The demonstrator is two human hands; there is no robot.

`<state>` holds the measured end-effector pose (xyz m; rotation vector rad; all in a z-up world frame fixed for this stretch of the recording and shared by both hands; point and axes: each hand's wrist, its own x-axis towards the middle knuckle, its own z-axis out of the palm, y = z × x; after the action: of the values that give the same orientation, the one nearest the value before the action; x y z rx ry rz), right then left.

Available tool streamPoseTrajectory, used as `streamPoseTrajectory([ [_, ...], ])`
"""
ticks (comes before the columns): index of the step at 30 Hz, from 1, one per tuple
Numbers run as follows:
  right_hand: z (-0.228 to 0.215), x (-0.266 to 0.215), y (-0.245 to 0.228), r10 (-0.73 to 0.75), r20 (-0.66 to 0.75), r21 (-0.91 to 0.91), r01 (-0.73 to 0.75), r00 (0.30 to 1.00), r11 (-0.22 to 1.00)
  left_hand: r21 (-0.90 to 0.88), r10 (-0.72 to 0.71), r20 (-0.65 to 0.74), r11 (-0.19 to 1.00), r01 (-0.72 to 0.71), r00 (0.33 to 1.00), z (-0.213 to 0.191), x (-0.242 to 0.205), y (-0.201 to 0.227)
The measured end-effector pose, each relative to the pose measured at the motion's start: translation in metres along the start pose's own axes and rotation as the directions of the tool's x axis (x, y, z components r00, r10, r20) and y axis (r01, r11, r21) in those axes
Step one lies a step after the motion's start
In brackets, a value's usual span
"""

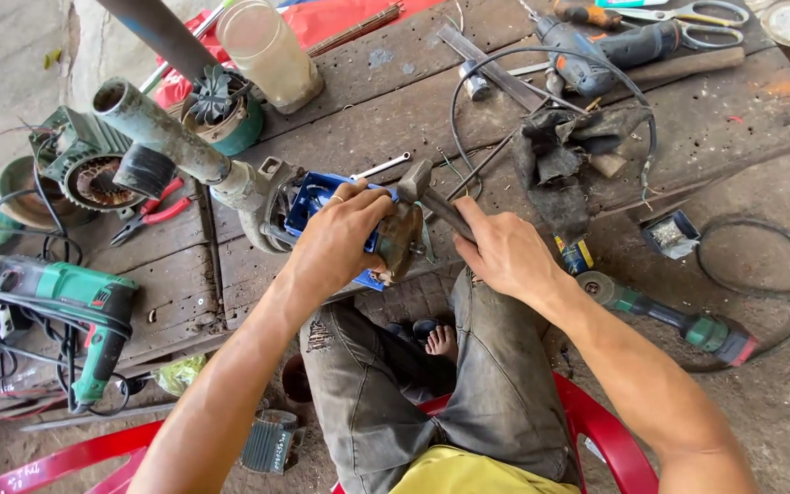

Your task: Disassembling a blue electric motor housing using a screwdriver and a hammer on a wooden workbench.

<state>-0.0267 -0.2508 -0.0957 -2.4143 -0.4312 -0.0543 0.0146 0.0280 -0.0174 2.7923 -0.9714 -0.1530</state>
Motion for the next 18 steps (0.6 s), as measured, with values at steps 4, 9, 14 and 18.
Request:
streamPoseTrajectory([
  [4,0.039,-0.008,0.026,0.089,-0.164,0.299,-0.036,0.982,0.953,-0.009,0.026,-0.010,1.000,-0.026,1.000,-0.012,0.001,0.008],
  [9,0.111,-0.055,0.001,0.332,-0.108,0.837,-0.095,0.937,0.540,-0.025,0.048,-0.010,0.999,-0.048,0.999,-0.005,0.003,0.000],
  [14,0.183,-0.072,0.002,0.463,-0.086,0.955,-0.059,0.882,0.290,-0.025,0.022,-0.006,0.999,-0.022,1.000,-0.005,0.001,0.001],
  [18,0.181,-0.065,-0.015,0.466,-0.118,0.950,-0.038,0.877,0.311,-0.024,0.023,0.004,0.999,-0.023,1.000,-0.008,0.003,0.001],
])
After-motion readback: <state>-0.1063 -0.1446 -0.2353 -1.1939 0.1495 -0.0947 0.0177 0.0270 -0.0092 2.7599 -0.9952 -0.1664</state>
